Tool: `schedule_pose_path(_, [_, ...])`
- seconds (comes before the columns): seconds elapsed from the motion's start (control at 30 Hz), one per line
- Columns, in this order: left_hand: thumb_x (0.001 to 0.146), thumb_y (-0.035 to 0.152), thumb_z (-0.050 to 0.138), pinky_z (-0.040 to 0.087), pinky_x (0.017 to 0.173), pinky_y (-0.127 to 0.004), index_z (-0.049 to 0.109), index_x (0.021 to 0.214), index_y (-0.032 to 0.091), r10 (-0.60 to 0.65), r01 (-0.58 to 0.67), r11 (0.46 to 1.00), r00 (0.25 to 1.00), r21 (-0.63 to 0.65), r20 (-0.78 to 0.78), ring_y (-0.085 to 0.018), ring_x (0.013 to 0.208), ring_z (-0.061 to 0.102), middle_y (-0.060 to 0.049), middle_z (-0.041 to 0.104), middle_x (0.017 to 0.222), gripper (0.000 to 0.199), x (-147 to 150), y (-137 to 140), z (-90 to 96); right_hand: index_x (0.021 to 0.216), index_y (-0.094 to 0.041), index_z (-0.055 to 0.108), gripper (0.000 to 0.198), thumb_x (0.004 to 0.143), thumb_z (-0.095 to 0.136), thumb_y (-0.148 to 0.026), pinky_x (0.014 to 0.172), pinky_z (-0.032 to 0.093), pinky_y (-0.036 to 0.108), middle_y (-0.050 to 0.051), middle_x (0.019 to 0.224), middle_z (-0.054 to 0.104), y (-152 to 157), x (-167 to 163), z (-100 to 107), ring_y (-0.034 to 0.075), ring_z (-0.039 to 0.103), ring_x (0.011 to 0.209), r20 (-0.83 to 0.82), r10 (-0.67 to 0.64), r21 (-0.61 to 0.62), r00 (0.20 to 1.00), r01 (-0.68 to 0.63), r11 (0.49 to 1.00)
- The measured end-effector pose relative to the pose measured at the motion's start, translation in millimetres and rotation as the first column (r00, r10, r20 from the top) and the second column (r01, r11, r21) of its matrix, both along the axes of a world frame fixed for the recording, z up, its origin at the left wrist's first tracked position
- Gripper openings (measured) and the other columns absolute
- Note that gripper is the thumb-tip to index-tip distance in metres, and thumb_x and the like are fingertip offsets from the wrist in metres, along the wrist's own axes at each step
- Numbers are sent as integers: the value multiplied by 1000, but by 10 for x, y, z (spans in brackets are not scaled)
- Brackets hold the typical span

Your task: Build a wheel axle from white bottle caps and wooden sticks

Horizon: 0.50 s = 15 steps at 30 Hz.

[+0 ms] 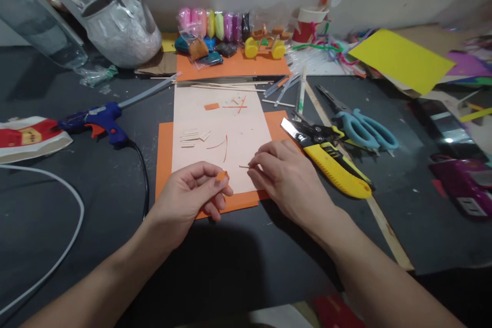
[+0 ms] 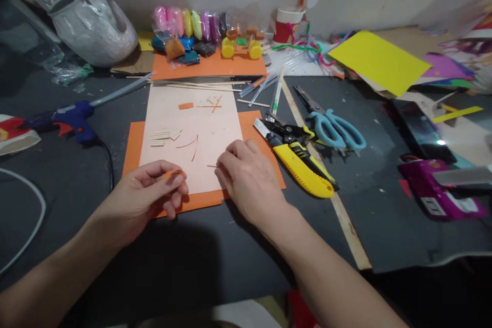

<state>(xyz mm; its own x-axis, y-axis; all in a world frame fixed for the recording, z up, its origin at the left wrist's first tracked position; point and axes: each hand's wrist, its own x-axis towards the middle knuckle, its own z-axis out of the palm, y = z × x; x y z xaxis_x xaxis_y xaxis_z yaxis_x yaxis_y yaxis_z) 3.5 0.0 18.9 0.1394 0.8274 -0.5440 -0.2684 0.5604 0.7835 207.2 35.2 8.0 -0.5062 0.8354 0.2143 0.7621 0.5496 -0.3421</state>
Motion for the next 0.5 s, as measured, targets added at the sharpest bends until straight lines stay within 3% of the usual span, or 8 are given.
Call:
schedule_pose_path(0.13, [75,37,81,43,37,-12,63,74,17,5,-4,999,1000,40,-19,-6,43,52,4,60,53,27,7,-20,4,83,-14,66,15,95,58,-14,74,47,37,12,91,66,-16,-48,12,24,56,83,-43,50,0,998,-50,999])
schedule_pose_path(0.23, [78,36,78,39,36,-12,61,74,18,19,-15,997,998,73,-51,-5,37,47,6,57,48,25,12,-27,-6,87,-16,63,8,92,60,-11,71,48,30,5,87,65,-74,-67,91,18,60,79,-254,67,-80,965,-90,993])
schedule_pose_path(0.33, [79,35,77,42,37,-13,62,75,17,20,-15,995,998,97,-58,-6,38,50,4,60,49,23,24,-31,-7,89,-18,60,11,91,60,-7,65,47,23,1,84,65,-149,-92,165,12,61,72,-479,59,-159,876,-152,975])
schedule_pose_path(0.5, [79,32,76,48,42,-15,66,75,16,-4,3,997,1000,73,11,-7,40,54,2,64,51,20,34,-51,32,96,-16,62,9,96,57,-9,68,47,23,3,88,66,-205,-125,180,12,61,76,-508,171,-119,844,-265,957])
